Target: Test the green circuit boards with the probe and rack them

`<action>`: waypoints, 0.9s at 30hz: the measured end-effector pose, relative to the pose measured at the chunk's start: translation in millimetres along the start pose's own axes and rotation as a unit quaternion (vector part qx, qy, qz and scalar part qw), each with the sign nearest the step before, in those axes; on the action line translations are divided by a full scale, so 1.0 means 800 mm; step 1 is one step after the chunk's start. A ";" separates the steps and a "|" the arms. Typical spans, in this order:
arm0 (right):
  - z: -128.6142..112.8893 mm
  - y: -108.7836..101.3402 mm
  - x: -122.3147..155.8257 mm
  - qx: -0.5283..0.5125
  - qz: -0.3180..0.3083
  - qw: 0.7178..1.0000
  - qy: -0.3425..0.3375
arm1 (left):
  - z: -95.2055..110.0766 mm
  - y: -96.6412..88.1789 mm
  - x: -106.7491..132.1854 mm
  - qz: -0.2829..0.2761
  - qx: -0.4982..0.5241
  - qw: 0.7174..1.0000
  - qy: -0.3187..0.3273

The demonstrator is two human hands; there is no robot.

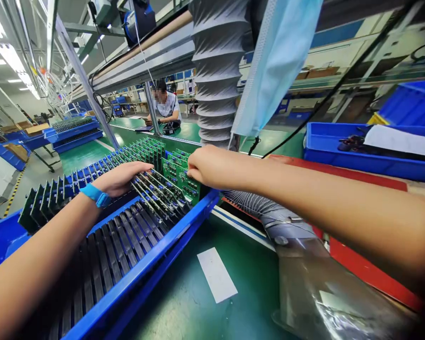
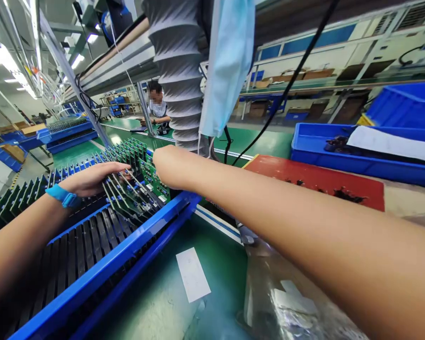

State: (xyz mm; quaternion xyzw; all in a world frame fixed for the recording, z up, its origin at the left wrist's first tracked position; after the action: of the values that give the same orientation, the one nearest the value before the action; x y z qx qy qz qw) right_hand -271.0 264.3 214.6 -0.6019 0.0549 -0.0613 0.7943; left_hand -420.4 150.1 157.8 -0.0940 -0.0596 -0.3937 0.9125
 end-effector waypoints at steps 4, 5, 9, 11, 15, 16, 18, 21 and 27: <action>0.002 0.006 0.002 0.018 0.001 1.000 -0.011 | -0.002 0.000 -0.001 0.020 0.014 1.000 -0.007; 0.004 0.003 0.004 0.018 0.014 1.000 -0.008 | -0.003 0.001 -0.002 0.026 0.018 0.999 -0.008; 0.020 -0.021 0.016 -0.015 0.112 0.993 0.036 | -0.005 0.007 -0.007 0.042 0.039 0.998 -0.014; 0.023 -0.028 0.021 -0.041 0.148 0.987 0.046 | -0.006 0.007 -0.008 0.050 0.051 0.997 -0.012; 0.013 -0.022 0.022 -0.092 0.122 0.988 0.021 | -0.007 0.004 -0.009 0.064 0.071 0.995 -0.005; 0.010 -0.019 0.021 -0.103 0.112 0.988 0.020 | -0.007 0.004 -0.008 0.065 0.073 0.995 -0.006; 0.005 -0.016 0.019 -0.119 0.102 0.987 0.026 | -0.007 0.003 -0.007 0.065 0.076 0.995 -0.008; -0.001 -0.015 0.015 -0.128 0.103 0.986 0.033 | -0.007 0.005 -0.006 0.064 0.077 0.995 -0.003; -0.008 0.000 -0.001 -0.126 0.054 0.989 0.051 | -0.008 0.010 -0.004 0.057 0.090 0.994 0.012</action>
State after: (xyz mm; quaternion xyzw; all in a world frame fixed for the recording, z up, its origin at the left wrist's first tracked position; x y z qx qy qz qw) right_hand -273.0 258.2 213.0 -0.6893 0.1349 -0.0414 0.7106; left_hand -416.9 156.1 149.7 -0.0105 -0.0786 -0.3350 0.9389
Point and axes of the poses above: each hand's wrist, its own x-axis away from the middle knuckle, its own y-axis out of the palm, z = x × y, the point moved 6 cm from there along -x, towards the middle knuckle, and after that the axes turned 7 degrees about x, right-handed, at the moved point
